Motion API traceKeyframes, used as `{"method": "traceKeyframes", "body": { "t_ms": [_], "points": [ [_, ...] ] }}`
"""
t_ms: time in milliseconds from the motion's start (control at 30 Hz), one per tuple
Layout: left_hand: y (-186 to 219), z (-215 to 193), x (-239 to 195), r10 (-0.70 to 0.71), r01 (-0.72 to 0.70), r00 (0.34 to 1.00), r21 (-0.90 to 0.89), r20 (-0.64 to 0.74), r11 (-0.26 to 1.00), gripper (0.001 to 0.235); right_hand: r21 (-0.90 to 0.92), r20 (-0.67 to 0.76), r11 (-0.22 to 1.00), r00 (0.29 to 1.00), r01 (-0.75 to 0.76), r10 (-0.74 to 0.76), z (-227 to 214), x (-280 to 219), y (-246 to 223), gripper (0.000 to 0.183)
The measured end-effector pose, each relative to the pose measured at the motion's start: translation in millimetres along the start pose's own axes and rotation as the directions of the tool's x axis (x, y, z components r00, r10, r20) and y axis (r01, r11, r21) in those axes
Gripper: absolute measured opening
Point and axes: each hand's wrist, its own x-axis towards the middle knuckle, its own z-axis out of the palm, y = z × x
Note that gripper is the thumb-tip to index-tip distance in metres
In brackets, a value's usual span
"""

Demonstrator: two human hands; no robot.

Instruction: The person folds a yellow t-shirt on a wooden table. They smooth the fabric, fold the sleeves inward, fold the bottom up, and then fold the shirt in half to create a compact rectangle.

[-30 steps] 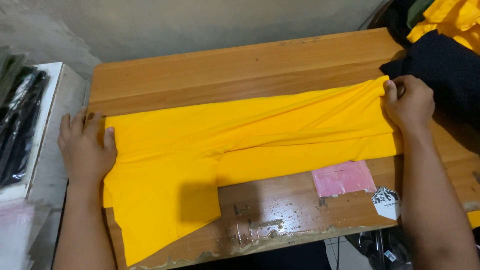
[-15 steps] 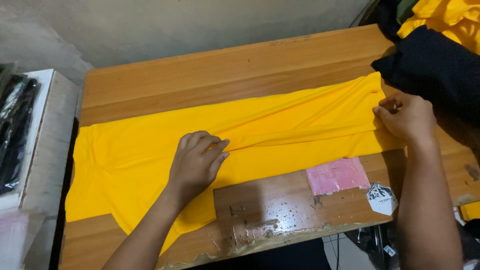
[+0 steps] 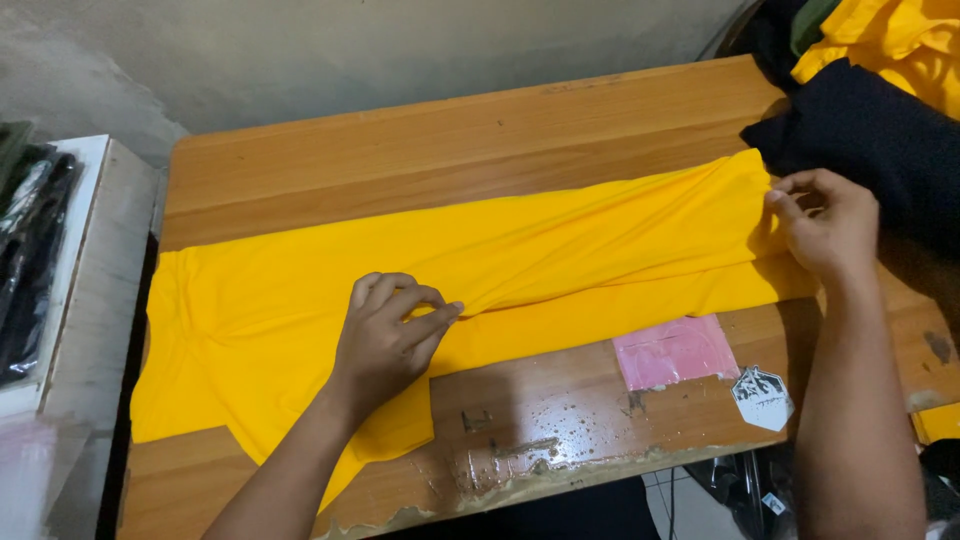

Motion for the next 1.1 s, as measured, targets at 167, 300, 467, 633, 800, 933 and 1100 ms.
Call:
{"method": "traceKeyframes", "body": {
  "t_ms": [167,300,467,633,800,933,1100],
  "points": [
    [-2.8,-1.6,-2.1,0.0,0.0,1.0,-0.036,-0.01,0.999,0.014,0.221,-0.042,0.965,0.99,0.142,-0.136,-22.2,-3.3,39.8,0.01],
    [-5.4,1.6,-4.0,-0.049,0.05,0.999,-0.115,0.011,0.992,0.009,0.428,0.072,0.903,0.997,-0.02,-0.012,-30.5,-5.9,58.1,0.018],
    [-4.3,3.5,-3.9,-0.028,0.039,0.997,-0.159,0.075,0.986,0.009,0.343,0.322,0.919,0.943,-0.195,0.08,-34.1,-19.8,44.8,0.043],
    [-9.1,8.3,-10.8,-0.032,0.061,0.988,-0.189,0.152,0.98,0.014,0.207,0.354,0.934,0.912,-0.292,0.207,-34.4,-24.8,41.4,0.042],
    [-8.4,6.6,-11.4,-0.134,0.208,0.944,-0.226,0.301,0.952,0.016,0.047,0.253,0.97,0.942,-0.239,0.219,-28.4,-33.9,25.5,0.026],
    [-9.9,-1.1,-6.8,-0.169,0.266,0.925,-0.26,0.342,0.928,0.031,-0.305,0.007,0.95,0.997,0.072,-0.074,-0.6,-10.4,71.4,0.016],
    [-28.1,-8.2,-2.4,-0.314,0.326,0.945,-0.157,0.097,0.932,0.022,-0.378,-0.098,0.731,0.761,0.568,-0.642,34.3,-23.5,-9.5,0.027]
  ]
}}
